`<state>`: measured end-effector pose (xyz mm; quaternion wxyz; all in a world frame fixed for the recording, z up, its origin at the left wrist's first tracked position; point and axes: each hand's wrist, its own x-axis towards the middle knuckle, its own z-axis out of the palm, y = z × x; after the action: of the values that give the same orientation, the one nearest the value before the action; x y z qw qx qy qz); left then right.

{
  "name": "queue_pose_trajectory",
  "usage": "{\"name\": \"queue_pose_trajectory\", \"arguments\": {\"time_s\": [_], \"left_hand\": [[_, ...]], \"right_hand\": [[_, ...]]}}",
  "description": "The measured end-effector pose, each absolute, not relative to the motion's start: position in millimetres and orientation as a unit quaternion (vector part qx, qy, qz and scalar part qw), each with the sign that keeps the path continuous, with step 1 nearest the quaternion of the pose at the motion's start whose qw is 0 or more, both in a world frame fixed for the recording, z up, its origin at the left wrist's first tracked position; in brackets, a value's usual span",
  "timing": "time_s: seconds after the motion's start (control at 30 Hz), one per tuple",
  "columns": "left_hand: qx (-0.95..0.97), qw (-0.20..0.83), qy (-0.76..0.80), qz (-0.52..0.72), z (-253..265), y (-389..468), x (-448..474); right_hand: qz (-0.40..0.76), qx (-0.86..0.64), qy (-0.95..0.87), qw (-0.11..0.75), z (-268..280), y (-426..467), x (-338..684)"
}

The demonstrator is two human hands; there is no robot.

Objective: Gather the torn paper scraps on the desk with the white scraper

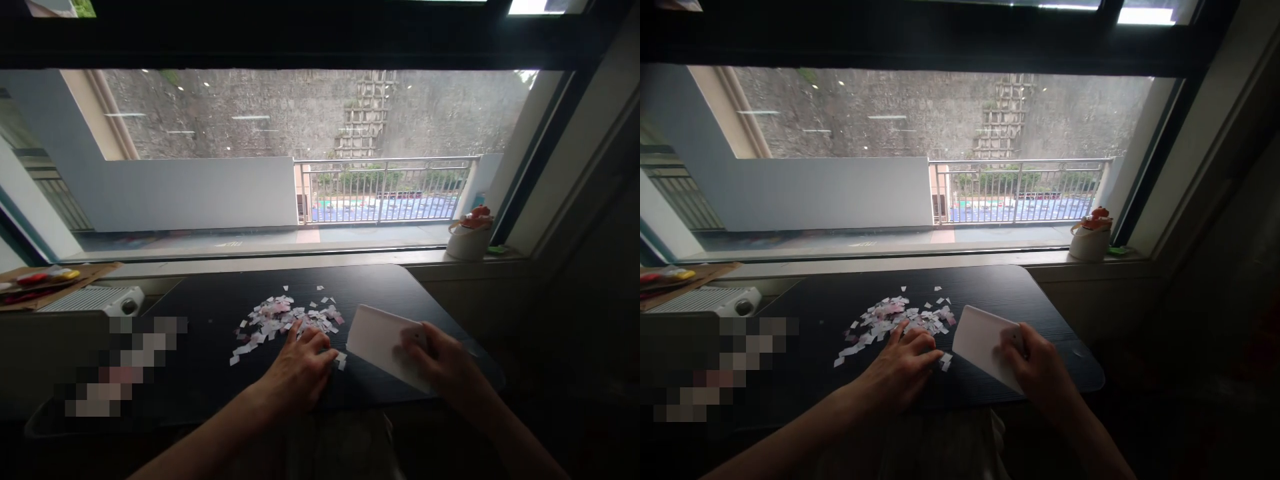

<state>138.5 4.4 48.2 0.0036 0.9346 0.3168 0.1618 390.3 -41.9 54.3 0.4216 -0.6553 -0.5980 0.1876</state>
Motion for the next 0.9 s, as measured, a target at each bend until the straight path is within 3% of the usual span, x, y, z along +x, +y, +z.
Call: {"name": "queue_pose_trajectory", "arguments": {"time_s": [0.4, 0.63, 0.9], "left_hand": [[0.935, 0.029, 0.309, 0.171, 42, 1, 134], [0.934, 0.049, 0.309, 0.170, 45, 0, 132], [0.938, 0.027, 0.300, 0.172, 45, 2, 127]], "right_hand": [[0.267, -0.660, -0.565, 0.416, 55, -53, 391], [0.357, -0.682, -0.537, 0.346, 59, -60, 404], [0.357, -0.682, -0.546, 0.330, 75, -60, 392]]}}
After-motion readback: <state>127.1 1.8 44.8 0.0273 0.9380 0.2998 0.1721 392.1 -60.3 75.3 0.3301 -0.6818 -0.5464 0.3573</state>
